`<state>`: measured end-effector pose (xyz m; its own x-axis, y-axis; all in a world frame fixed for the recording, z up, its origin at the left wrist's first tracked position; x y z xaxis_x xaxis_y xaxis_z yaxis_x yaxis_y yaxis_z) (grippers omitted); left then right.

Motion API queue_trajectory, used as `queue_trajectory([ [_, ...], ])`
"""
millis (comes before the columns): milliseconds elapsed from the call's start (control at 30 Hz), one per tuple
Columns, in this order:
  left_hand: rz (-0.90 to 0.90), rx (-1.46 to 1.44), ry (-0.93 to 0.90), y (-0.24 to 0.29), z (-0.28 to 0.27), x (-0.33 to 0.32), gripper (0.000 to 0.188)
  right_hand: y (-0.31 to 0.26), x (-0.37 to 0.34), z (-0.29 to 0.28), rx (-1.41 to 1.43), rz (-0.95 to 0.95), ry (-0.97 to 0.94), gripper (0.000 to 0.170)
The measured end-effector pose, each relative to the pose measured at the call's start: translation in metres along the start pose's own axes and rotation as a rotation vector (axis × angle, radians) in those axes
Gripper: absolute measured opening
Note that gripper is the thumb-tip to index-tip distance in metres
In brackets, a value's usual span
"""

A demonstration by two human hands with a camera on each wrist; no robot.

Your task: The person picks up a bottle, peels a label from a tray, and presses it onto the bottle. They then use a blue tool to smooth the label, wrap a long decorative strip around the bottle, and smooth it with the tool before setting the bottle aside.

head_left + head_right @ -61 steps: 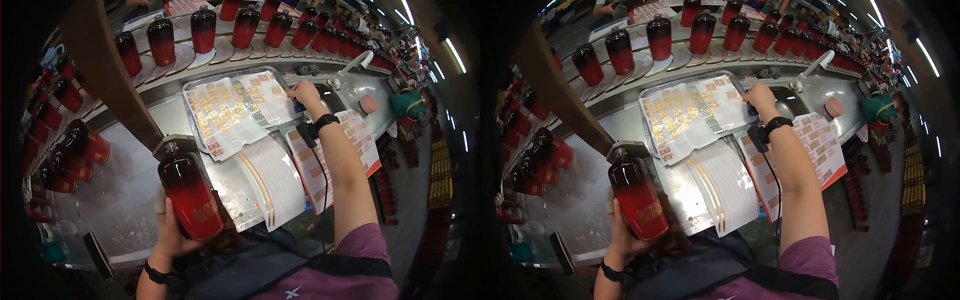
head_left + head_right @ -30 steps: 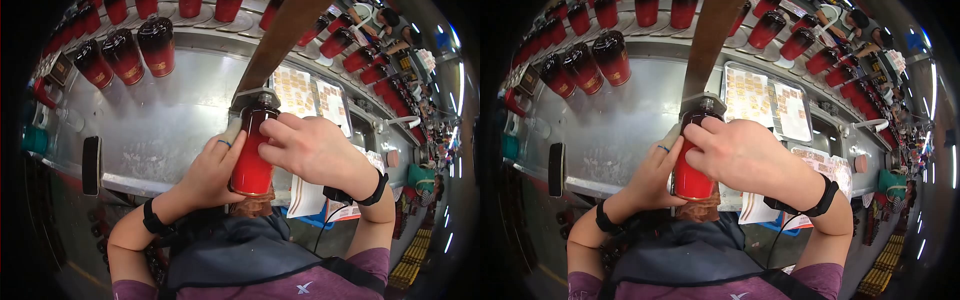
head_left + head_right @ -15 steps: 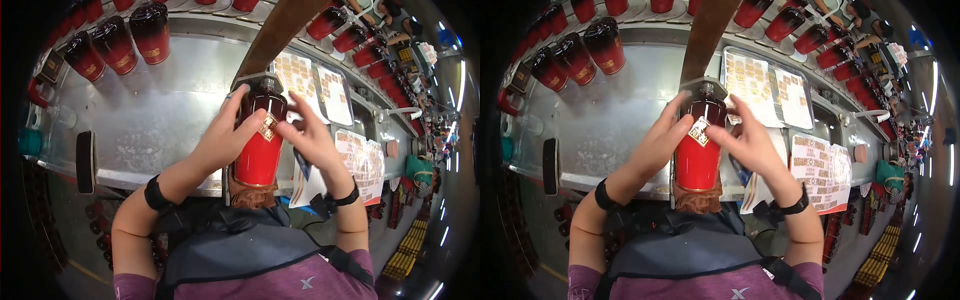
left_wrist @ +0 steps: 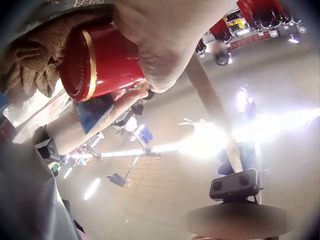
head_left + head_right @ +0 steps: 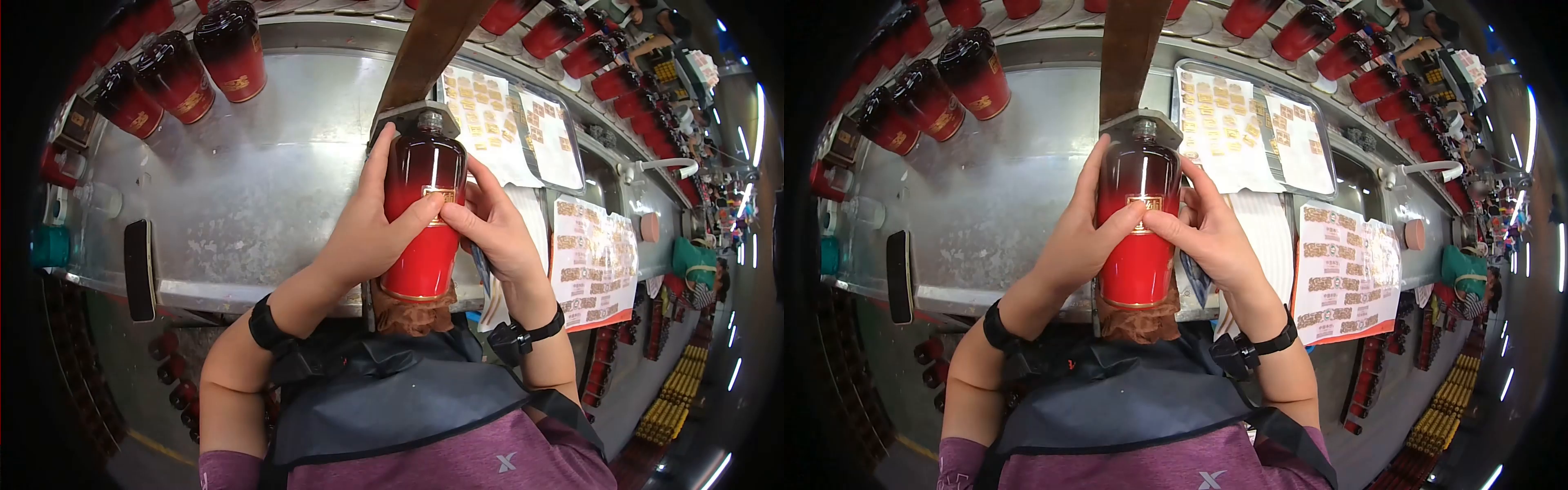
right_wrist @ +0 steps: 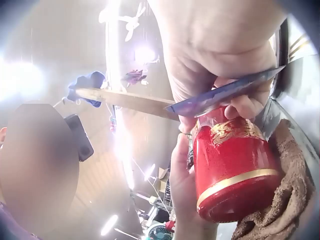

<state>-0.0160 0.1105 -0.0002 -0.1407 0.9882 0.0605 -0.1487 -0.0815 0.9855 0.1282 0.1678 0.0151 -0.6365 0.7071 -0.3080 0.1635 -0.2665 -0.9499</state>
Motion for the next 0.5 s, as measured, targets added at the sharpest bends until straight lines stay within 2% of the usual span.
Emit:
queue_trajectory([
  [200,0.03,-0.041,0.024,0.0028,-0.0024,0.0008,0.083,0.0,0.005,0.0081,0.157,-0.026,0.023,0.08],
  [433,0.007,-0.069,0.013,0.0056,-0.0078,0.0006,0.084,0.0011,0.0067,0.0064,0.161,-0.006,0.032,0.079],
  [500,0.056,-0.04,-0.022,0.0091,-0.0065,-0.0009,0.085,-0.0004,0.0062,0.0073,0.151,0.003,0.01,0.077],
])
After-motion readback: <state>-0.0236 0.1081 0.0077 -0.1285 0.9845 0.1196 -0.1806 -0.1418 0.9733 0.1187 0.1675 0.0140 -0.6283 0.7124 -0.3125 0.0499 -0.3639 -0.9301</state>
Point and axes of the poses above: each hand's wrist, its own x-axis towards the middle knuckle, its own z-axis out of the palm, y = z × x, the point moved 7 cm from there along x, towards the middle knuckle, and after that the axes turned 4 degrees about -y, right-handed, at the moved point
